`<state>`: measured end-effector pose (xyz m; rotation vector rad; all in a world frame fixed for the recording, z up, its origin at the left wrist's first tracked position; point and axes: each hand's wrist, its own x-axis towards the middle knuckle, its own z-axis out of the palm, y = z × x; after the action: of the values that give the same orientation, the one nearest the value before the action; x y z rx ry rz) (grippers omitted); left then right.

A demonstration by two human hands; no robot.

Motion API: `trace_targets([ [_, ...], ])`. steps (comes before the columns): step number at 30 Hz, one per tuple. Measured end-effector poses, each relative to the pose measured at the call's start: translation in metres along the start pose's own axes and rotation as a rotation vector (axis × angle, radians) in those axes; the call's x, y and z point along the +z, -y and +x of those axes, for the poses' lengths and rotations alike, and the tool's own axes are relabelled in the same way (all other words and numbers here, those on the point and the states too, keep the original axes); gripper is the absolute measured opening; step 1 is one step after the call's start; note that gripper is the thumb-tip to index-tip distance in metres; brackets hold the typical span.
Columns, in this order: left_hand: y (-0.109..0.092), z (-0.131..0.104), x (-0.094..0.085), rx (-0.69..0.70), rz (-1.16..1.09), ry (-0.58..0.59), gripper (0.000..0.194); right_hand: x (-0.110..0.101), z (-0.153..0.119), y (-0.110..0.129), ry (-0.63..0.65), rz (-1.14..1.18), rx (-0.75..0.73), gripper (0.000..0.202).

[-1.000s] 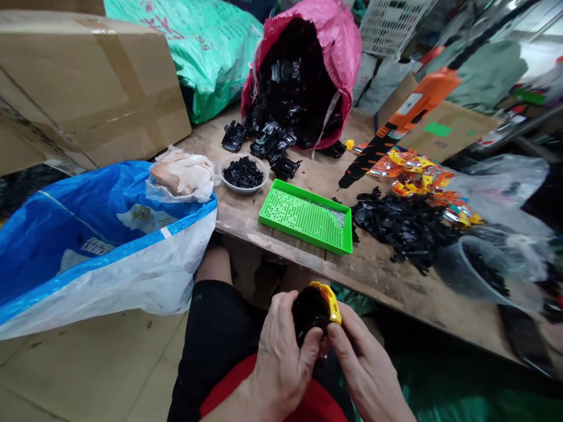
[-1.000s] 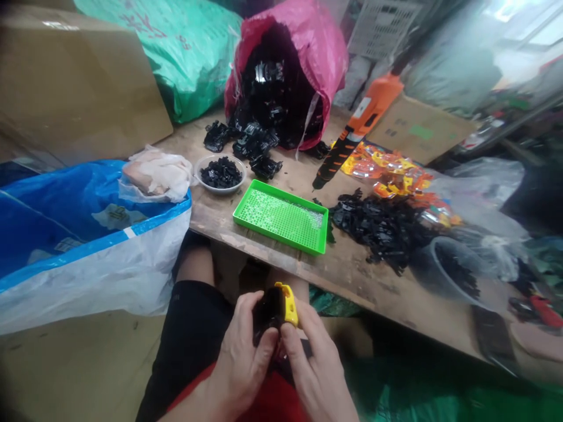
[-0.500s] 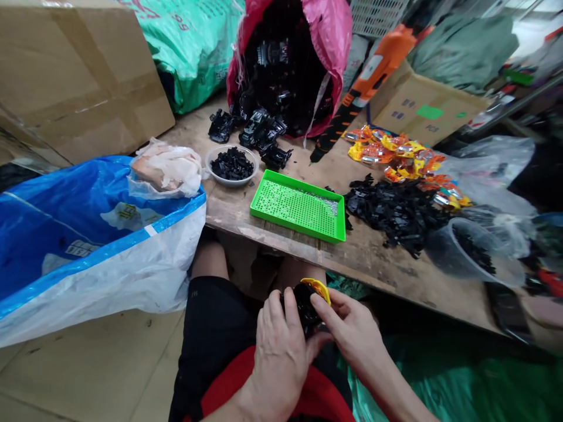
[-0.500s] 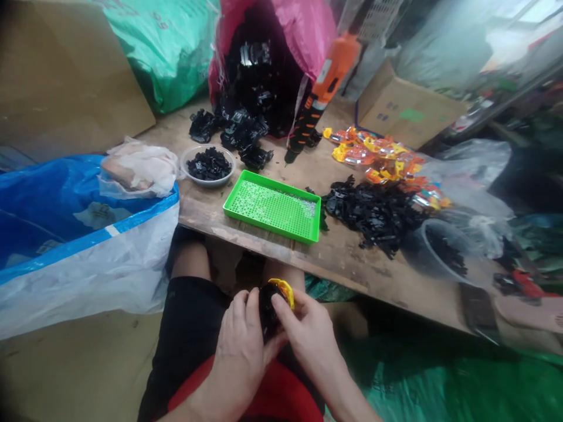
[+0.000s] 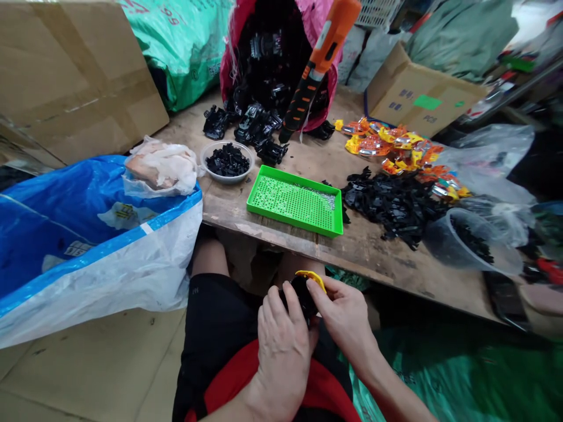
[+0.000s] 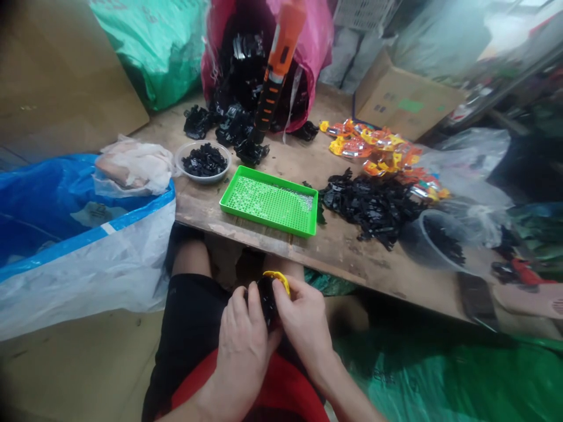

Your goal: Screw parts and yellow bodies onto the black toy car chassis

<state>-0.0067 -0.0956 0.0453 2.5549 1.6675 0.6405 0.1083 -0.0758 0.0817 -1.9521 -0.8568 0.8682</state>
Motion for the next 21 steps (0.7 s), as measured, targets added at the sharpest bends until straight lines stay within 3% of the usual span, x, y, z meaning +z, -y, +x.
trace_targets([
  [6, 0.015, 0.016, -0.003, 0.011, -0.060, -0.053, 0.073, -0.014, -0.001, 0.008, 0.147, 0.047, -0.038, 0.055],
  [11, 0.033, 0.029, -0.009, -0.041, -0.403, -0.100, 0.067, -0.031, 0.002, 0.008, 0.266, 0.147, -0.030, 0.047],
  [15, 0.041, 0.036, -0.018, -0.167, -0.862, 0.102, 0.065, -0.022, 0.005, 0.005, 0.211, 0.225, -0.007, 0.042],
  [18, 0.043, 0.039, -0.022, -0.353, -1.159, 0.309, 0.061, -0.008, 0.006, 0.001, 0.154, 0.398, 0.103, 0.051],
  [21, 0.045, 0.038, -0.021, -0.490, -1.291, 0.380, 0.056, 0.002, 0.003, -0.004, 0.140, 0.500, 0.266, 0.062],
])
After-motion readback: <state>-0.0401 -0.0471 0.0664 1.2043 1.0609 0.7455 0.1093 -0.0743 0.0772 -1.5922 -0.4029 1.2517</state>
